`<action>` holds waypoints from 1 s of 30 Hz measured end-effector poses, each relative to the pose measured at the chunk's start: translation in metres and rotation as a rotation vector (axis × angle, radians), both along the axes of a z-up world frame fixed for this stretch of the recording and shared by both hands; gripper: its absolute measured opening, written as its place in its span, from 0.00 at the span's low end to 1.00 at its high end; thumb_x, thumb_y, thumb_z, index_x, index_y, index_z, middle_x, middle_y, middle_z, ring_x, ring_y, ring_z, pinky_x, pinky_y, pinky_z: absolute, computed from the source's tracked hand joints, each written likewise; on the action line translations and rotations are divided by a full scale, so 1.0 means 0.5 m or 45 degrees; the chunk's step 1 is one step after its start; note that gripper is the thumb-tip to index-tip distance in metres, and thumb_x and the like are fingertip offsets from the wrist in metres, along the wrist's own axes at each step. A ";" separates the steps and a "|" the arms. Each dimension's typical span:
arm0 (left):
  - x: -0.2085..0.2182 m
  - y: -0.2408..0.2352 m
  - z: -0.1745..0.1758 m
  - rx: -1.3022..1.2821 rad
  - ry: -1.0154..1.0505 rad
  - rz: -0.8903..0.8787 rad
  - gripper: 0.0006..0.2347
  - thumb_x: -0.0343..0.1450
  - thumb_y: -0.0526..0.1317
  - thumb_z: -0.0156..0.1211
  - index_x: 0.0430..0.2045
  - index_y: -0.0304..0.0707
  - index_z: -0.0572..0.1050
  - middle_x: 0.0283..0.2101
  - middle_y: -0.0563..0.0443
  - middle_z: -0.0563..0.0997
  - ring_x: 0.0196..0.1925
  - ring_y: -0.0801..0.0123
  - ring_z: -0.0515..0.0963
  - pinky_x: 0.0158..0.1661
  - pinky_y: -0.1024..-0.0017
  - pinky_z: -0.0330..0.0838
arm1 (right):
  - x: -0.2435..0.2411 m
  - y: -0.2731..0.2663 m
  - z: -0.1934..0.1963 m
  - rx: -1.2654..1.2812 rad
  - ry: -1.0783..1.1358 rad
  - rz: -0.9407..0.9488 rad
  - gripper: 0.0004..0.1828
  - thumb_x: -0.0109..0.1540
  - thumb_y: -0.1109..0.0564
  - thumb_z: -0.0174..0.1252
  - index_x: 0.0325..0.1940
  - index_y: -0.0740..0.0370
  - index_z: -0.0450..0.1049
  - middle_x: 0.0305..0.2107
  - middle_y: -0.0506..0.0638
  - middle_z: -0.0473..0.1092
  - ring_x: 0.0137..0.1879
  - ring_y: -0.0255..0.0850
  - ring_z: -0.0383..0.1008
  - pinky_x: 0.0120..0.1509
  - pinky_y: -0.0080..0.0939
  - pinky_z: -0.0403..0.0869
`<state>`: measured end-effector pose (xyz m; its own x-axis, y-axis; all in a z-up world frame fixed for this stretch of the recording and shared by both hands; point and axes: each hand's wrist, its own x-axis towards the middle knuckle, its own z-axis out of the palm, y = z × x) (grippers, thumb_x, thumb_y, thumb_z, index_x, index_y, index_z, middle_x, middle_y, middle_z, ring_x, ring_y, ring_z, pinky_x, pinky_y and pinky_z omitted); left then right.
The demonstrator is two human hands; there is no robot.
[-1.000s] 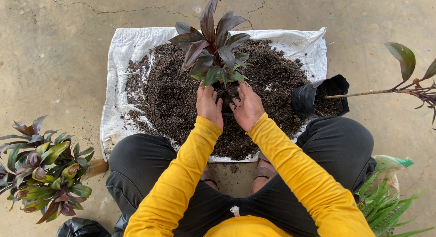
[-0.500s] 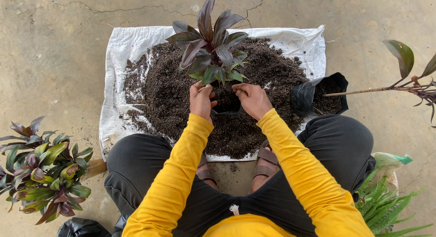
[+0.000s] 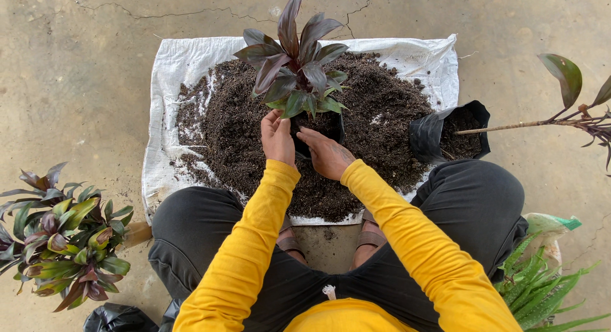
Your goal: The person fills a black plastic planting bag with soil around a plant, pressing the soil down by hand to secure it.
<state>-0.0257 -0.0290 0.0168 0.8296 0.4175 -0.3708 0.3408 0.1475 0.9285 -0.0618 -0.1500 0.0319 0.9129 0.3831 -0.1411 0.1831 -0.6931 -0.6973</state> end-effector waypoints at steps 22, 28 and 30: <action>-0.039 0.017 0.089 1.535 0.089 -1.351 0.24 0.66 0.36 0.46 0.60 0.43 0.69 0.68 0.46 0.66 0.48 0.46 0.81 0.46 0.50 0.76 | 0.031 -0.069 -0.116 -0.612 -0.379 0.041 0.29 0.54 0.60 0.52 0.61 0.55 0.69 0.59 0.50 0.66 0.68 0.50 0.63 0.67 0.51 0.68; -0.041 0.007 0.070 1.564 0.126 -1.493 0.28 0.65 0.35 0.43 0.65 0.42 0.63 0.72 0.48 0.60 0.52 0.46 0.80 0.50 0.49 0.75 | 0.022 -0.057 -0.111 -0.546 -0.351 0.111 0.32 0.53 0.61 0.52 0.63 0.56 0.68 0.63 0.50 0.64 0.69 0.51 0.63 0.68 0.54 0.67; -0.040 0.005 0.049 1.608 0.151 -1.552 0.29 0.65 0.35 0.42 0.66 0.42 0.62 0.72 0.49 0.59 0.52 0.47 0.80 0.49 0.50 0.75 | 0.018 -0.056 -0.109 -0.552 -0.356 0.156 0.32 0.52 0.60 0.53 0.62 0.57 0.69 0.64 0.50 0.64 0.69 0.51 0.62 0.69 0.54 0.66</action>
<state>-0.0459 -0.0264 0.0412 0.8550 -0.3106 -0.4153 -0.2331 -0.9455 0.2272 -0.0528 -0.1779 -0.0224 0.8905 0.4499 -0.0677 0.4189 -0.8688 -0.2641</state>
